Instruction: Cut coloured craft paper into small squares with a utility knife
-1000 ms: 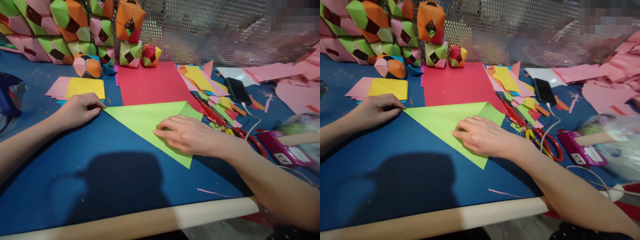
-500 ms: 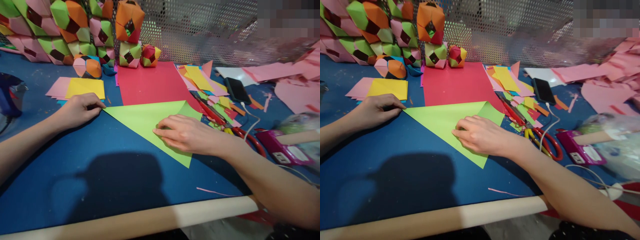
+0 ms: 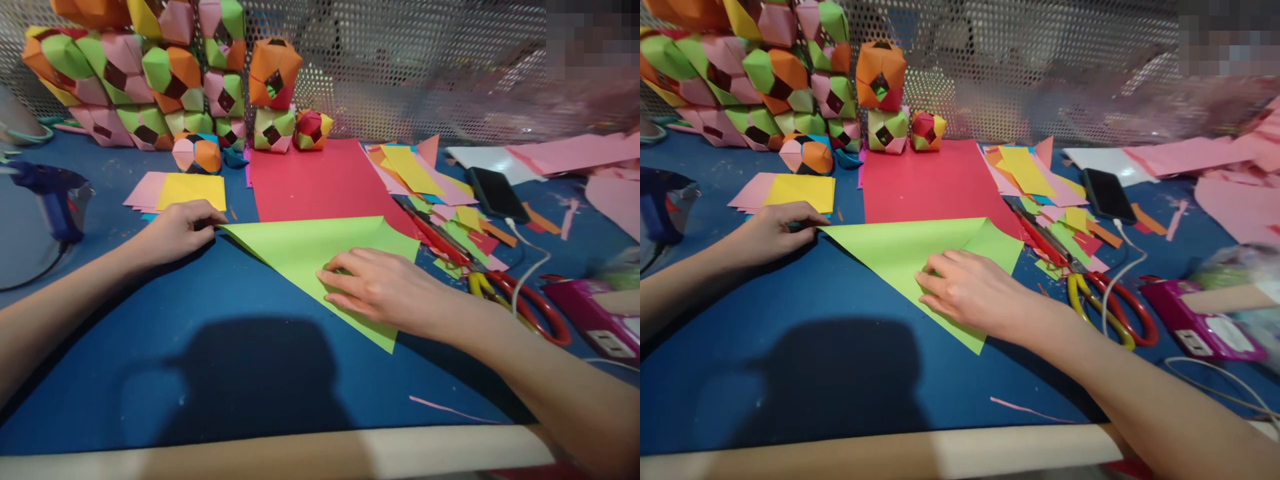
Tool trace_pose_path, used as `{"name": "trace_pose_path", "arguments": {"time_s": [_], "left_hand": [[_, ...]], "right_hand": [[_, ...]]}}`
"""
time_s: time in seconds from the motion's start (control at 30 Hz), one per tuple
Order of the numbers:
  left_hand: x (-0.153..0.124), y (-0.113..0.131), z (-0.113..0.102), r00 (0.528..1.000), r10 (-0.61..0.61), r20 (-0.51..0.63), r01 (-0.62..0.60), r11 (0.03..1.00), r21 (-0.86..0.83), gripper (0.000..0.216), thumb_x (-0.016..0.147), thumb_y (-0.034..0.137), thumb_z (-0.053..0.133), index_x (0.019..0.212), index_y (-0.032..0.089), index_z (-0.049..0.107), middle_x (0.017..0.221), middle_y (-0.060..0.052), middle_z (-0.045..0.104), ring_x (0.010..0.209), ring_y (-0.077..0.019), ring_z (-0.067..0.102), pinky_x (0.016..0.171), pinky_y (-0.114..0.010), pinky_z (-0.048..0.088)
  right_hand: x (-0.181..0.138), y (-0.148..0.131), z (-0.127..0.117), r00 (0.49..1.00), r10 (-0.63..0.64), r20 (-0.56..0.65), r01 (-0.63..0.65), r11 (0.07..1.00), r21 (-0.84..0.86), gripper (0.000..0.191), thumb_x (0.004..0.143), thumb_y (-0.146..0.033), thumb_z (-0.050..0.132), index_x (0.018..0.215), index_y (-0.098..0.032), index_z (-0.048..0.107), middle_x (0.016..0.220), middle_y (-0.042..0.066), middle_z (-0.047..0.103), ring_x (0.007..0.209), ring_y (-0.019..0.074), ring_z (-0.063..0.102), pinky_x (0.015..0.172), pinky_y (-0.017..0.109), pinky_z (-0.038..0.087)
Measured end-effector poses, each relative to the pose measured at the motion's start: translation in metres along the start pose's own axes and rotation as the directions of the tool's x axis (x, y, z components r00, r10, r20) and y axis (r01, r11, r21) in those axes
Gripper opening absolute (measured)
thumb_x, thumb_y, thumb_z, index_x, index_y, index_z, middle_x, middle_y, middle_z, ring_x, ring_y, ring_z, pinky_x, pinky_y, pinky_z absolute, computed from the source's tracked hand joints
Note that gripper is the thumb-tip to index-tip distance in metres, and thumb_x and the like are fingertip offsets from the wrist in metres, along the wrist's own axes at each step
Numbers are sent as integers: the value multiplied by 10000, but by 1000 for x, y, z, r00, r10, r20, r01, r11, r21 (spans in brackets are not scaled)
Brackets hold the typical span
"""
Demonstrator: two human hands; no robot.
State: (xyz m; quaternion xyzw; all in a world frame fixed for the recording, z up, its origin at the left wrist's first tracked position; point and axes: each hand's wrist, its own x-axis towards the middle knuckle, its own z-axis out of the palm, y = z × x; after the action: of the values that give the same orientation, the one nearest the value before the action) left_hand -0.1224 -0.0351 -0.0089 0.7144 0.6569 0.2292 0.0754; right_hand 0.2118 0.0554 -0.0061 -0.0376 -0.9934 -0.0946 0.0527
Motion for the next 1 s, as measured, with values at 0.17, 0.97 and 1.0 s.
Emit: {"name": "trace_pose_path", "arguments": {"time_s": [0.17,0.97,1.0], "left_hand": [[-6,32,1,918,-32,-394,50,998,33,231,810,172,481,966,175,652,947,-53,666,859,-167,600,790,-307,504],[-31,98,52,991,-25,133,-54,828,558,529,989,489,362,1227,94,621,1286,-249,539,1199,-399,525,974,-502,459],[-31,97,50,991,-38,129,-43,819,573,525,988,497,358,1245,119,616,1299,-251,530,1196,-402,529,962,-510,464]], "right_hand": [[1,0,3,1000,-2,-13,2,1000,4,265,970,-335,495,1022,-154,681,901,87,649,747,191,591,642,327,431],[-2,-3,16,991,-61,-115,57,997,-44,249,961,-279,470,1040,-145,664,855,86,651,719,217,622,625,355,477],[-2,-3,15,993,-55,-105,52,998,-35,243,960,-279,474,1033,-150,667,857,86,652,722,215,622,627,353,474]]}}
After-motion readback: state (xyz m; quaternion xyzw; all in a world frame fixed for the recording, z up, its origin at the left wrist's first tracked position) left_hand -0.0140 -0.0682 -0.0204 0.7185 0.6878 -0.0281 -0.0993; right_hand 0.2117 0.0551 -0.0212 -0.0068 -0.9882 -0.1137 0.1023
